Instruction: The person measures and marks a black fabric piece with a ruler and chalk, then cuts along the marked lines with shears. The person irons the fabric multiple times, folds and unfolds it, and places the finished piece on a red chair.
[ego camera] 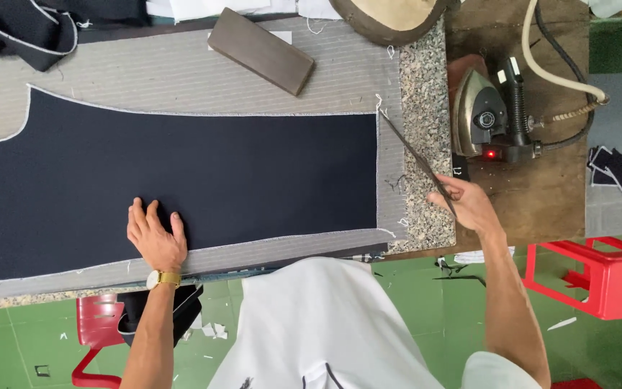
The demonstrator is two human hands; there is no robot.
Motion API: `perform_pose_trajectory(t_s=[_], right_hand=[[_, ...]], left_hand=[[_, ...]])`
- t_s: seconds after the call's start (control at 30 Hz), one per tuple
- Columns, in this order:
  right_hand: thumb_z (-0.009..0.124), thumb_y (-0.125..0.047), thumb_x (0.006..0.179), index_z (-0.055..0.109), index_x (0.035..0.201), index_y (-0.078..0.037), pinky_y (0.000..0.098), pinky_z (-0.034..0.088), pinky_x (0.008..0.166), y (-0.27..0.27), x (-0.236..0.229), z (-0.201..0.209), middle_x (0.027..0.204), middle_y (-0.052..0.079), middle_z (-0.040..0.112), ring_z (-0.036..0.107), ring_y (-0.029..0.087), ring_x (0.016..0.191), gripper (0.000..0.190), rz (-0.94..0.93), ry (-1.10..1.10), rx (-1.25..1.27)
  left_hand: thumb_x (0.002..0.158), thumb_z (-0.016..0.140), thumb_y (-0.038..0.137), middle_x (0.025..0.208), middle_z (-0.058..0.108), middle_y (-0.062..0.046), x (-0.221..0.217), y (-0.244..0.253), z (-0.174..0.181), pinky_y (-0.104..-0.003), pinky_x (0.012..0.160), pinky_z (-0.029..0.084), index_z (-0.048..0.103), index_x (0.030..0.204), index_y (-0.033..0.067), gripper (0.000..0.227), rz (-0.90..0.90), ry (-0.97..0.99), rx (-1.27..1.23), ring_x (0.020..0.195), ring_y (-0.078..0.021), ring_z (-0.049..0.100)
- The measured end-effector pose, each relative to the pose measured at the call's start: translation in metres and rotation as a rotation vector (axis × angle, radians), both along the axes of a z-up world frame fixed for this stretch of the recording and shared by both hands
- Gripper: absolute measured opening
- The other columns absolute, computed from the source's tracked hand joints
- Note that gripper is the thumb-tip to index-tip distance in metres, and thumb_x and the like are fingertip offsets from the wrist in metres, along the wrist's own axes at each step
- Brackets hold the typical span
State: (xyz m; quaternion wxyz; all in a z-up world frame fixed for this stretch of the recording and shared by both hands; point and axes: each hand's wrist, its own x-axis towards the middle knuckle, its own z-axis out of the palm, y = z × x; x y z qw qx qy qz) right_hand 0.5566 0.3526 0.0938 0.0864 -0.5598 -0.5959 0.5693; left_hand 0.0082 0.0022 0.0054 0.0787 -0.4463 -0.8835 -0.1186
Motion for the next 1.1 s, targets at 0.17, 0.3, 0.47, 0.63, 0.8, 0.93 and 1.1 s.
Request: perform_pose_trajectory(t_s=[0.17, 0.3, 0.47, 0.63, 0.8, 0.93, 1.1], right_hand=[[0.088, -0.019, 0.081, 0.066, 0.135, 0.000, 0.0274, 0.047, 0.058, 0.021, -0.003, 0.009, 0.077, 0.009, 0.067, 0.058, 0.014, 0.063, 0.062, 0.100, -0.091, 0.081], [0.089, -0.028, 0.082, 0.071, 0.134, -0.010, 0.0334, 0.047, 0.066, 0.032, 0.002, 0.006, 0.073, 0.007, 0.071, 0.059, 0.018, 0.061, 0.058, 0.199, -0.241, 0.165], [0.088, -0.026, 0.079, 0.073, 0.132, -0.012, 0.0305, 0.047, 0.068, 0.036, 0.006, 0.000, 0.070, 0.005, 0.069, 0.059, 0.018, 0.063, 0.057, 0.223, -0.261, 0.216], [0.087, -0.029, 0.079, 0.075, 0.132, -0.017, 0.0330, 0.050, 0.069, 0.019, 0.007, -0.007, 0.069, 0.006, 0.071, 0.064, 0.021, 0.063, 0.055, 0.240, -0.329, 0.315], [0.086, -0.052, 0.079, 0.073, 0.131, -0.021, 0.0367, 0.052, 0.071, -0.022, 0.005, -0.026, 0.071, -0.002, 0.069, 0.067, 0.019, 0.067, 0.062, -0.051, -0.418, 0.271], [0.083, -0.035, 0.090, 0.066, 0.135, -0.009, 0.0283, 0.049, 0.050, -0.107, 0.012, -0.031, 0.065, 0.002, 0.066, 0.059, 0.014, 0.047, 0.055, -0.264, -0.110, 0.136], [0.067, -0.029, 0.097, 0.063, 0.135, -0.004, 0.0284, 0.046, 0.043, -0.227, -0.017, -0.026, 0.058, 0.006, 0.057, 0.058, 0.016, 0.041, 0.046, -0.450, 0.263, 0.081]], left_hand=[[0.105, 0.058, 0.038, 0.157, 0.044, -0.022, 0.001, 0.001, 0.002, -0.054, 0.113, 0.029, 0.054, 0.141, 0.0081, 0.046, -0.001, -0.004, 0.012, 0.144, -0.0416, 0.040], [0.106, 0.057, 0.038, 0.157, 0.045, -0.023, 0.000, 0.001, 0.001, -0.054, 0.113, 0.029, 0.054, 0.140, 0.0076, 0.046, -0.004, -0.011, 0.026, 0.143, -0.0417, 0.041], [0.106, 0.056, 0.039, 0.157, 0.045, -0.022, 0.001, 0.000, 0.002, -0.054, 0.113, 0.029, 0.054, 0.141, 0.0081, 0.046, -0.008, -0.005, 0.031, 0.143, -0.0413, 0.040], [0.107, 0.056, 0.038, 0.157, 0.045, -0.022, 0.001, 0.000, 0.002, -0.053, 0.113, 0.030, 0.054, 0.142, 0.0086, 0.046, -0.022, 0.014, 0.018, 0.143, -0.0403, 0.041], [0.108, 0.055, 0.040, 0.156, 0.046, -0.023, 0.000, 0.000, 0.004, -0.052, 0.113, 0.031, 0.055, 0.142, 0.0070, 0.047, -0.046, 0.045, 0.011, 0.143, -0.0407, 0.042], [0.106, 0.058, 0.039, 0.154, 0.046, -0.025, -0.005, -0.006, 0.005, -0.052, 0.112, 0.032, 0.057, 0.140, 0.0048, 0.048, -0.104, 0.065, -0.037, 0.142, -0.0416, 0.043], [0.107, 0.057, 0.037, 0.157, 0.039, -0.029, -0.005, 0.006, 0.024, -0.055, 0.113, 0.029, 0.056, 0.139, 0.0034, 0.046, -0.271, -0.030, 0.003, 0.143, -0.0471, 0.037]])
